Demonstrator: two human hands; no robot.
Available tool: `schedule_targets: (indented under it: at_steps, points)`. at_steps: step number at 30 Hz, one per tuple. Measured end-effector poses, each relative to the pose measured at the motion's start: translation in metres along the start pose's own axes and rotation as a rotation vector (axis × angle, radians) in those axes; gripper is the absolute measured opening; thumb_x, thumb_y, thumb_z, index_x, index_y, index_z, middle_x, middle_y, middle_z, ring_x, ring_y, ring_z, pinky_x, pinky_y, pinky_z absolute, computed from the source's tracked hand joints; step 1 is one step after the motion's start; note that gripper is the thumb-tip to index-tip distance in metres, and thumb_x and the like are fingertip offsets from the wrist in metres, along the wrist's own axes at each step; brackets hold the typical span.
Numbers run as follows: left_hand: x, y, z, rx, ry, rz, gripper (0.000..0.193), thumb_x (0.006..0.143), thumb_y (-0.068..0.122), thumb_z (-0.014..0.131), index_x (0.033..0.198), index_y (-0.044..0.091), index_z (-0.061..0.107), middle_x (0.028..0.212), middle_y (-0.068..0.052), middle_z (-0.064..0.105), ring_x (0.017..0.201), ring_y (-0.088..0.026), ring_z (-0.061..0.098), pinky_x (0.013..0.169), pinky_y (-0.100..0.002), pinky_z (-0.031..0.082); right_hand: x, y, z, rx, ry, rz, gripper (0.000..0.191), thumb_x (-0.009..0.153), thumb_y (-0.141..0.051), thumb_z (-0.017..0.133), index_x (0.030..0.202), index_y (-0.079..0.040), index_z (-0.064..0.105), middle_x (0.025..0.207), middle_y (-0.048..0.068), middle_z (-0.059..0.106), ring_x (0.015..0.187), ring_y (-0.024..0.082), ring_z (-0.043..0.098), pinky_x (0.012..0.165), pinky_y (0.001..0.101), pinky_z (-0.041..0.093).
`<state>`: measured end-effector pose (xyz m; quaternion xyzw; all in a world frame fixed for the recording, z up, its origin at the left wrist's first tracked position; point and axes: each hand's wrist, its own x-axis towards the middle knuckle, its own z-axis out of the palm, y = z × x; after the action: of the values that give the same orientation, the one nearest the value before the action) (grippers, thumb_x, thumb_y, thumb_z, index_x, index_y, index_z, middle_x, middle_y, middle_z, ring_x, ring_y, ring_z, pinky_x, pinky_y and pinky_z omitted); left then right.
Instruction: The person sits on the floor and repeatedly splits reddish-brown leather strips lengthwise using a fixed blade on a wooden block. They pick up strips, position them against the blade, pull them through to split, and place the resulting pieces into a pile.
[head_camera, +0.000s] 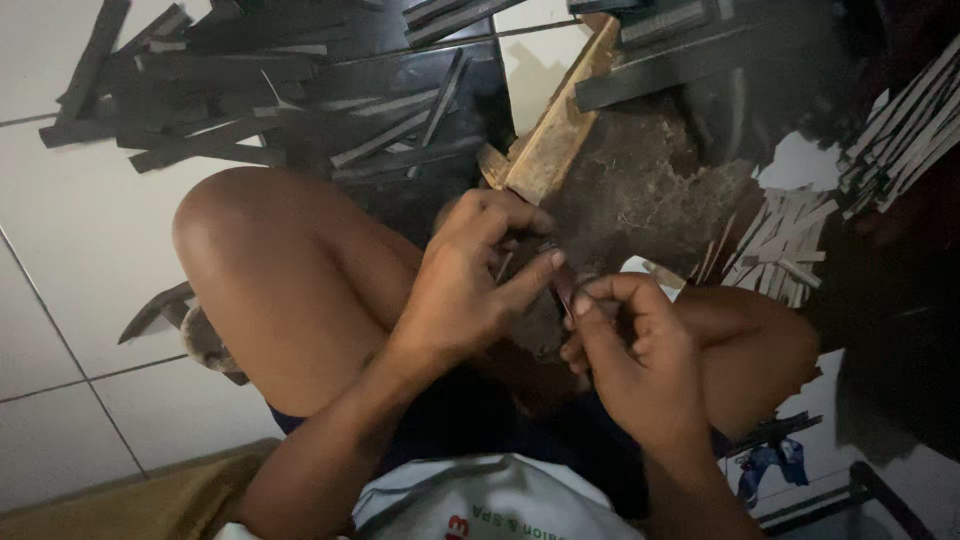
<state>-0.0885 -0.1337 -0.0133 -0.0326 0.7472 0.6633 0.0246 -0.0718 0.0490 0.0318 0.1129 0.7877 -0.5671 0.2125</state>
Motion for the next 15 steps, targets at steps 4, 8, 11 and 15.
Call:
schedule_targets:
  at_steps: [4, 8, 11, 15]
  points:
    - [0.001, 0.006, 0.004, 0.036, 0.02, 0.011, 0.025, 0.088, 0.013, 0.08, 0.111, 0.006, 0.071, 0.112, -0.008, 0.064, 0.104, -0.02, 0.066, 0.083, -0.031, 0.057, -0.001, -0.001, 0.0, 0.0, 0.033, 0.093, 0.016, 0.098, -0.013, 0.062, 0.107, 0.0, 0.06, 0.085, 0.006, 0.068, 0.063, 0.008, 0.064, 0.05, 0.0224, 0.051]
    - [0.001, 0.007, 0.005, 0.105, 0.003, 0.031, 0.024, 0.089, 0.012, 0.079, 0.111, 0.007, 0.071, 0.112, -0.009, 0.064, 0.103, -0.022, 0.067, 0.083, -0.032, 0.057, -0.007, -0.003, -0.003, -0.047, 0.042, 0.086, 0.017, 0.098, -0.016, 0.064, 0.105, -0.001, 0.061, 0.078, 0.004, 0.068, 0.061, 0.007, 0.064, 0.048, 0.0222, 0.051]
    - [-0.003, 0.008, 0.006, 0.152, -0.003, 0.148, 0.021, 0.093, 0.009, 0.077, 0.113, 0.009, 0.071, 0.118, -0.011, 0.06, 0.11, -0.025, 0.064, 0.092, -0.035, 0.055, -0.017, -0.005, -0.008, -0.183, 0.041, 0.011, 0.019, 0.098, -0.018, 0.066, 0.103, 0.0, 0.062, 0.073, 0.003, 0.068, 0.06, 0.007, 0.064, 0.048, 0.0214, 0.05]
    - [-0.008, 0.012, 0.007, 0.208, -0.081, 0.164, 0.02, 0.088, 0.003, 0.074, 0.104, 0.014, 0.076, 0.122, -0.015, 0.055, 0.1, -0.025, 0.058, 0.089, -0.035, 0.053, -0.028, -0.006, -0.015, -0.357, 0.028, -0.041, 0.019, 0.098, -0.019, 0.067, 0.102, -0.001, 0.065, 0.067, 0.004, 0.066, 0.057, 0.008, 0.062, 0.048, 0.0219, 0.047]
